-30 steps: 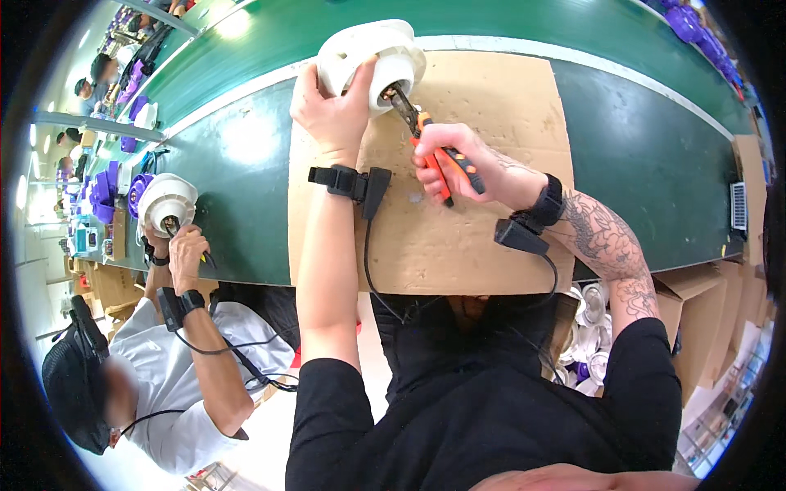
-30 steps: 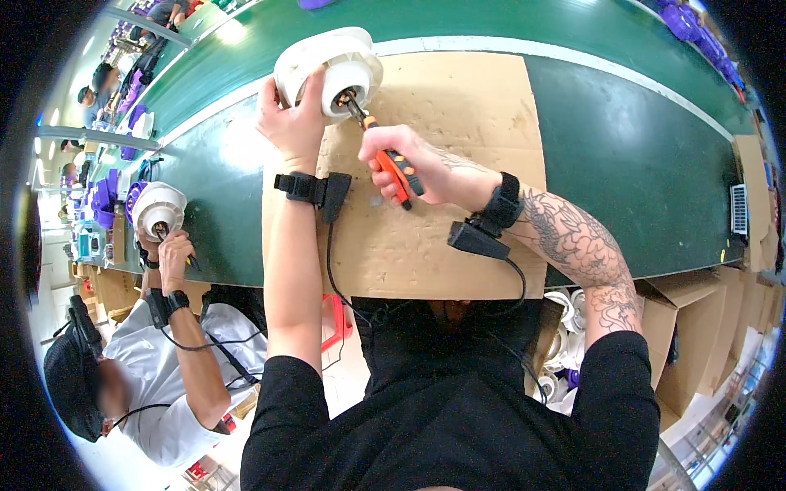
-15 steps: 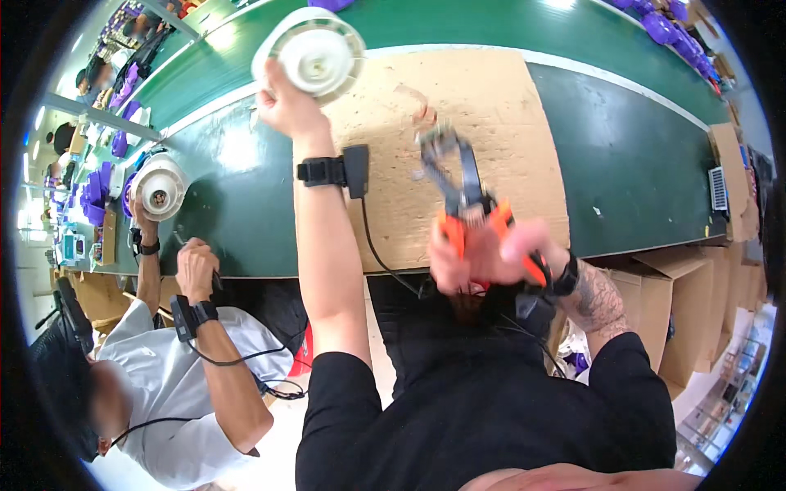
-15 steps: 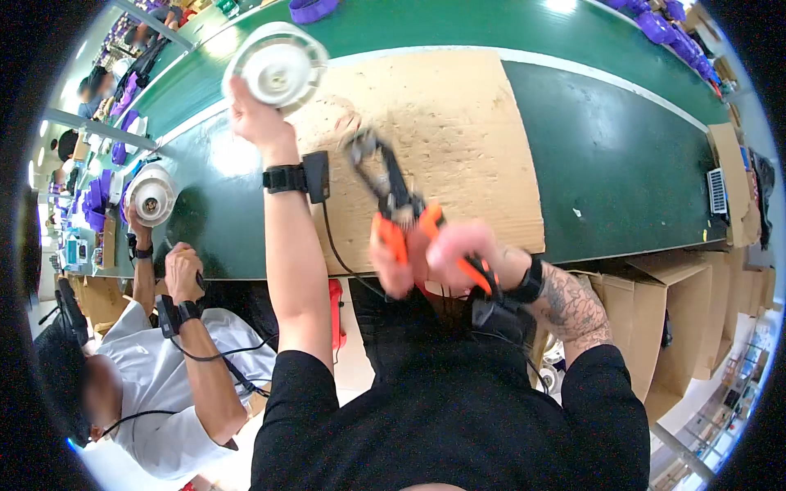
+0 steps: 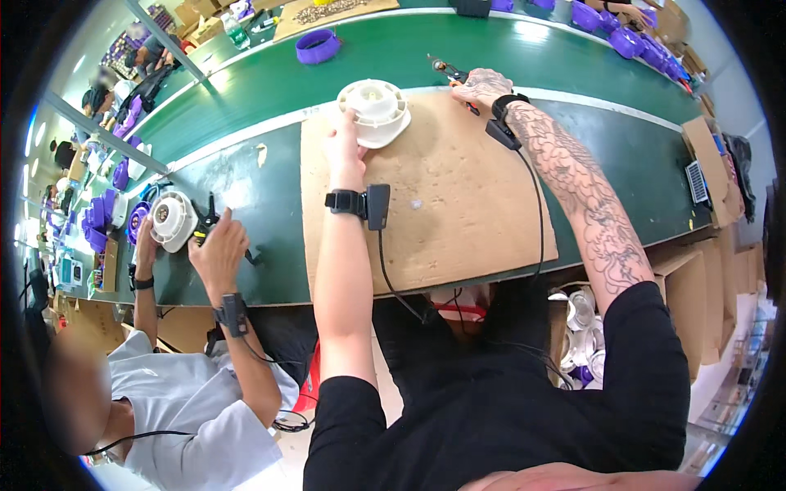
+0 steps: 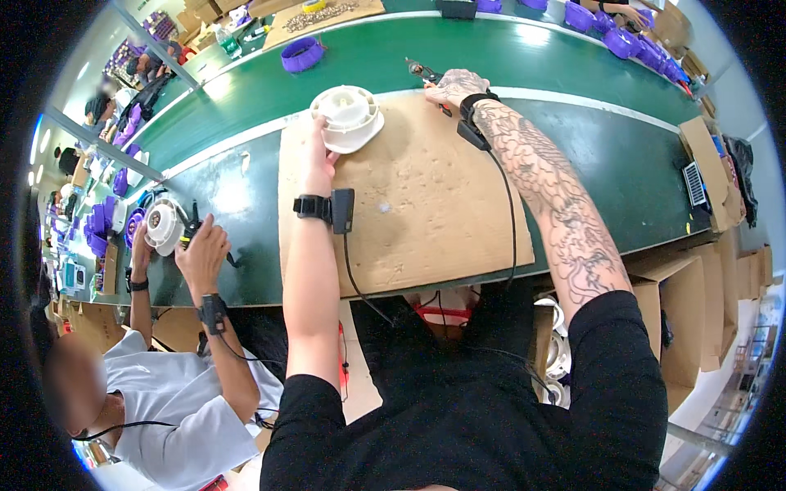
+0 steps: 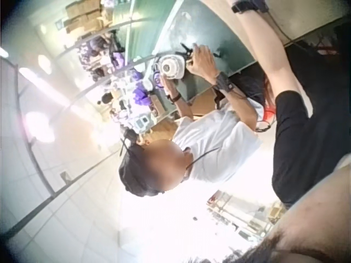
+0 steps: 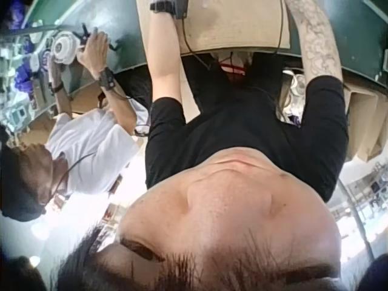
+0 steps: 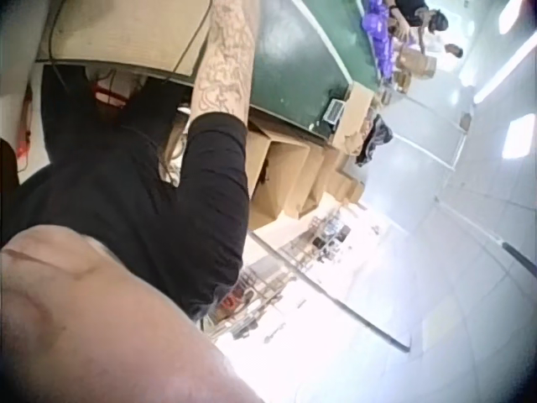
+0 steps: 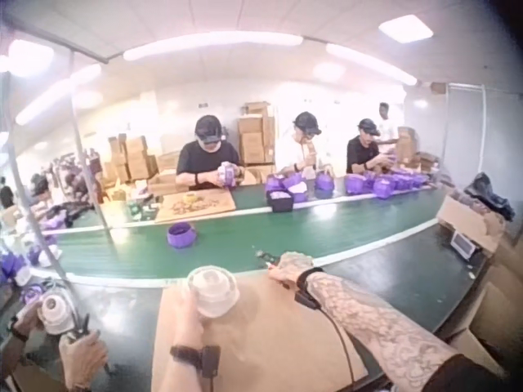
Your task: The person uses pliers to manipulate and secure internal components within white plastic electrical housings. They repeatedly pick up a housing from a cardboard box, work on the internal wiring or terminals with the pliers, and place the finished unit onto the table.
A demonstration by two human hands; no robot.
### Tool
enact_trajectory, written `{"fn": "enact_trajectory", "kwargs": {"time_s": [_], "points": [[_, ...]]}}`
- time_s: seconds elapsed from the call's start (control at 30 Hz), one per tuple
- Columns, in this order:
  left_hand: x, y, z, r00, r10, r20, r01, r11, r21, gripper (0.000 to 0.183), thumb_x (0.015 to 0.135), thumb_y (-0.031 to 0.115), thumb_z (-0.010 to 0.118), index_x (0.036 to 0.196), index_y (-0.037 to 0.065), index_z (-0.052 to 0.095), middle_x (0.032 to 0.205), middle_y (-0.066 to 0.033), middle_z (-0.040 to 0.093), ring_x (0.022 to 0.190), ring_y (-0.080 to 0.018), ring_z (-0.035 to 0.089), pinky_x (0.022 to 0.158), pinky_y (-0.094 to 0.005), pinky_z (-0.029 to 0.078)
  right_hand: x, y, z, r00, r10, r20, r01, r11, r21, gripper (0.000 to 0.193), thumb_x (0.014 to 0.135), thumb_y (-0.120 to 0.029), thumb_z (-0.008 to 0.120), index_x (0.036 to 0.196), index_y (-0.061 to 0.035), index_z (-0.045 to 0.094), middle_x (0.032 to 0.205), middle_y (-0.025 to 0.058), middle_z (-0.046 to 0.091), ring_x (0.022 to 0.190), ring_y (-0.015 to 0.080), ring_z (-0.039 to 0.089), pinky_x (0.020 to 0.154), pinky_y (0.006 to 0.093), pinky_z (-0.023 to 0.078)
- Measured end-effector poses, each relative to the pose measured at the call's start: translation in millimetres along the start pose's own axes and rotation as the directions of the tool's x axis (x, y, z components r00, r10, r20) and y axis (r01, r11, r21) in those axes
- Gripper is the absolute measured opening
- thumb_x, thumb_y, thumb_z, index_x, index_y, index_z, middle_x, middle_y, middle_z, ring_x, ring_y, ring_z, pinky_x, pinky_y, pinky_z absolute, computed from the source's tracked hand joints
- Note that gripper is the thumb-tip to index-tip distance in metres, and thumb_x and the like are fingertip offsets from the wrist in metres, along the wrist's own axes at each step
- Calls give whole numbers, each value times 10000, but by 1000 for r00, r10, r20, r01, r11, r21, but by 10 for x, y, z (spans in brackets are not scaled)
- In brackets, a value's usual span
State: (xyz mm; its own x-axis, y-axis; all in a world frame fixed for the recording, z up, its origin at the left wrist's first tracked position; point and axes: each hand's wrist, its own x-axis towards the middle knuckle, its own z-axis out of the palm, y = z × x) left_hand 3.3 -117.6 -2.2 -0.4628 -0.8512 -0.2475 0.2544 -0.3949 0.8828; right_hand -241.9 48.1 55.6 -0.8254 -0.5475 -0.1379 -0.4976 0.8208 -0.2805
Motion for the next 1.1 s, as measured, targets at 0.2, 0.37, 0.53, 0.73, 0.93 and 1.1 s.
{"fn": "enact_trajectory", "kwargs": {"time_s": [0.2, 0.37, 0.53, 0.73, 0.93, 1.1], "points": [[155, -35, -155, 987, -142, 77, 132, 984, 121, 580, 858, 335, 827, 1286, 8, 612, 1175, -123, 684, 1011, -235, 712, 815, -405, 616, 108, -56, 128, 988, -13, -154, 24, 997, 73, 614, 751, -538, 733, 1151, -73, 706, 873, 87, 722, 900, 256, 701, 768, 399, 472], [116, 44, -153, 990, -109, 88, 89, 974, 208, 594, 864, 360, 822, 1285, -3, 611, 1130, -116, 705, 911, -220, 742, 732, -329, 623, -400, 481, 422, 897, -443, 2, 116, 239, 964, 231, 923, -297, 670, 981, -108, 550, 747, -41, 509, 645, 82, 514, 599, 266, 425], [111, 103, -53, 990, -106, 93, 83, 971, 222, 544, 899, 350, 796, 1279, 7, 611, 1084, -107, 710, 854, -198, 741, 702, -299, 627, -1136, 1148, 583, 815, -577, 44, -253, -286, 924, 196, 929, -216, 634, 1021, -82, 523, 797, -2, 511, 715, 119, 539, 699, 311, 465], [434, 86, 591, 975, -201, 98, 189, 975, 115, 492, 958, 292, 747, 1342, 48, 558, 1226, -127, 647, 1128, -236, 650, 921, -357, 597, -1259, 1181, 501, 799, -591, 113, -199, -82, 977, 247, 881, -194, 685, 1004, -65, 514, 772, -9, 485, 656, 99, 482, 649, 271, 427], [1029, -336, 888, 978, -104, 183, 97, 994, 51, 780, 976, 300, 722, 1577, 14, 315, 1584, -191, 389, 1474, -343, 372, 1194, -440, 385, -1132, 1202, 611, 725, -685, 66, -365, -302, 880, 278, 888, -276, 661, 999, -59, 527, 774, 18, 511, 693, 135, 499, 710, 309, 440], [691, -277, 1008, 953, 12, 303, -101, 954, 282, 536, 1020, 255, 667, 1479, 21, 518, 1535, -127, 493, 1420, -297, 445, 1138, -439, 420, -1074, 1201, 605, 695, -711, 109, -423, -281, 862, 263, 900, -313, 636, 981, -79, 547, 789, 44, 545, 740, 174, 550, 758, 336, 452]]}}
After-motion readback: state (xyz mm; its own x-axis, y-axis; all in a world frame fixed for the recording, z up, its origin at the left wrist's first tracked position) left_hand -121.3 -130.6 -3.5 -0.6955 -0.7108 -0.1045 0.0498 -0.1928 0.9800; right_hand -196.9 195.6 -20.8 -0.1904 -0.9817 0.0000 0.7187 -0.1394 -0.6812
